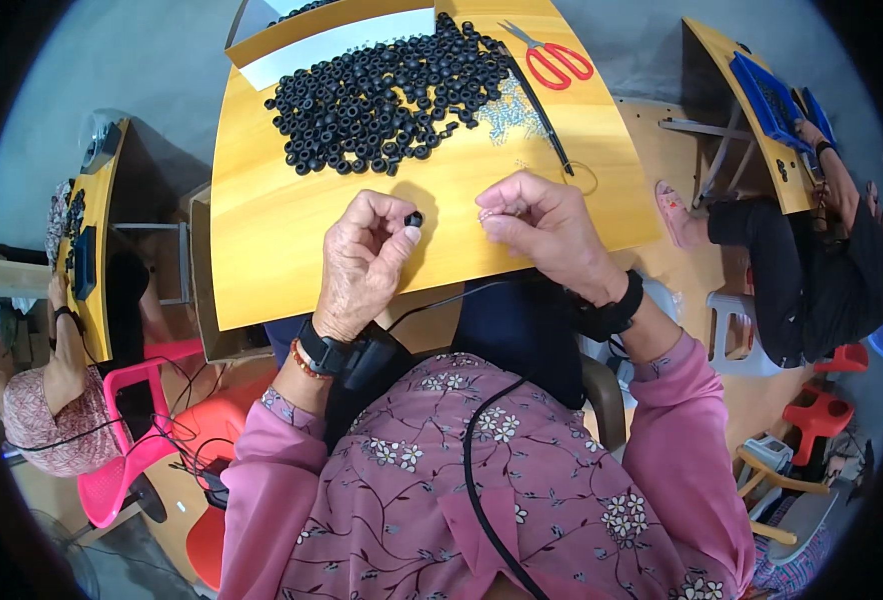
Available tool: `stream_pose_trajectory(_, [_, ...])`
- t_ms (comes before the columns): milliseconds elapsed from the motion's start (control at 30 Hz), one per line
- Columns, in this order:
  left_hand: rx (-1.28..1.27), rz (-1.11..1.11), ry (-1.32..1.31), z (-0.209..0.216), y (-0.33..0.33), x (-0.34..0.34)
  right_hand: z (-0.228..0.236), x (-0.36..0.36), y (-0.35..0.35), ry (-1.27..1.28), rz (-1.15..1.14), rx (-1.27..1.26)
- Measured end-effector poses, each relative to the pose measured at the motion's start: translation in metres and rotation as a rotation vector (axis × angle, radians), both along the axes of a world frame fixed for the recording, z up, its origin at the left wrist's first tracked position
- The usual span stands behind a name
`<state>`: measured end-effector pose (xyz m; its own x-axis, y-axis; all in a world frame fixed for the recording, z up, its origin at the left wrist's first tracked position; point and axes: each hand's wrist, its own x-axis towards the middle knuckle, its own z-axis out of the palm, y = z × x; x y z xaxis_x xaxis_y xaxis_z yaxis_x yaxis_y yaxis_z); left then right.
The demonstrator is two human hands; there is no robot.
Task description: Assembling small black rubber grommets by inserting metal pins into them.
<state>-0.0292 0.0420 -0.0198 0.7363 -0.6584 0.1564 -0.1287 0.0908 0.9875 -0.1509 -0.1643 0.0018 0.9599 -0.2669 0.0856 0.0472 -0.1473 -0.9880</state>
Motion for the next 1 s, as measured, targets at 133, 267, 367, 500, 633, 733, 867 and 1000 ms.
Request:
stream_pose_trajectory(133, [-0.1,0.016,0.179,0.0,0.001,-0.005,0.004,0.021,0.025,-0.054,0.003,0.117])
stream_pose_trajectory(267, [-0.1,-0.019,0.216,-0.008,0.01,0.006,0.005,0.042,0.035,-0.078,0.057,-0.029])
stream_pose_trajectory(367, [-0.163,0.002,0.25,-0.01,0.01,0.007,0.012,0.054,0.042,-0.154,0.078,-0.178])
stream_pose_trajectory(500, [-0.211,-0.012,0.263,-0.01,0.011,0.01,0.012,0.062,0.039,-0.247,0.149,-0.451])
stream_pose_trajectory(633, [-0.196,0.009,0.241,-0.012,0.012,0.01,0.012,0.064,0.036,-0.362,0.219,-0.621])
stream_pose_trajectory(733, [-0.213,0.004,0.248,-0.012,0.013,0.012,0.014,0.062,0.041,-0.368,0.225,-0.609])
stream_pose_trajectory(867, [-0.252,-0.012,0.279,-0.013,0.013,0.013,0.014,0.061,0.052,-0.322,0.116,-0.359])
stream_pose_trajectory(1000, [-0.266,-0.005,0.294,-0.014,0.013,0.013,0.014,0.06,0.049,-0.183,0.102,-0.25])
